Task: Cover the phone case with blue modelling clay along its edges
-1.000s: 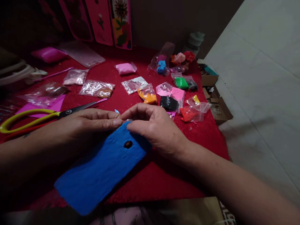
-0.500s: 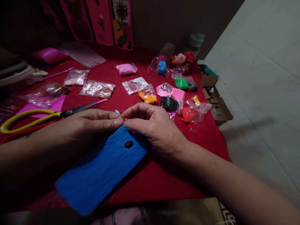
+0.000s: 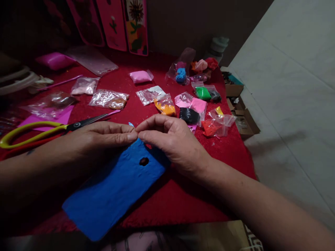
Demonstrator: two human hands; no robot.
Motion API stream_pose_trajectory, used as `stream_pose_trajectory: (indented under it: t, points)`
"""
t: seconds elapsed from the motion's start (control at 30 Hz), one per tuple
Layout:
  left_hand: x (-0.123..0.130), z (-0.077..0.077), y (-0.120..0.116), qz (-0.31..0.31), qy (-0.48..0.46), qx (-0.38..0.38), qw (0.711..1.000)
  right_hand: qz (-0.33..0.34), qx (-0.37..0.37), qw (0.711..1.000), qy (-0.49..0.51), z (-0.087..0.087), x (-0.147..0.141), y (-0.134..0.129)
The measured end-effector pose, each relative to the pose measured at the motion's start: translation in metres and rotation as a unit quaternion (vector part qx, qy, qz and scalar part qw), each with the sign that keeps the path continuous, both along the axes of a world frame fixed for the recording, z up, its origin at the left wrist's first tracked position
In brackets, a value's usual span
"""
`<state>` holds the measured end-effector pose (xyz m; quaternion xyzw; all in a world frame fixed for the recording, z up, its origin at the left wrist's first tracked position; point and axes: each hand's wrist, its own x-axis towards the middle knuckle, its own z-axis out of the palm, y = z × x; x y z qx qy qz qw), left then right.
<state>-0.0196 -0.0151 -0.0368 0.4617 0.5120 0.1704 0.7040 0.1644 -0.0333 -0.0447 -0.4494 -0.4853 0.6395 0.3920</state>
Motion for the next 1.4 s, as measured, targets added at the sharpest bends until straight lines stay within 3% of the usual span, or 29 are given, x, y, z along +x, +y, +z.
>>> stream_pose_trajectory:
  t: [0.27, 0.57, 1.0, 1.27, 1.4]
  points:
    - [-0.001, -0.003, 0.0, -0.007, 0.002, 0.0, 1.0, -0.008, 0.011, 0.999, -0.047, 0.002, -0.004, 0.001]
    - [-0.002, -0.008, 0.001, -0.01, -0.045, 0.003, 0.999, -0.016, -0.042, 0.999, 0.019, 0.001, 0.002, 0.0]
    - [-0.002, -0.005, 0.0, 0.002, -0.011, 0.001, 1.0, -0.033, 0.056, 0.997, -0.049, 0.001, -0.003, 0.0]
    - [-0.003, -0.01, 0.002, 0.005, -0.029, 0.038, 0.999, -0.022, -0.017, 0.999, 0.017, -0.001, 0.0, 0.001]
    - [-0.004, -0.009, 0.002, 0.004, -0.036, 0.03, 0.999, -0.022, -0.004, 1.0, 0.009, -0.002, 0.0, 0.001]
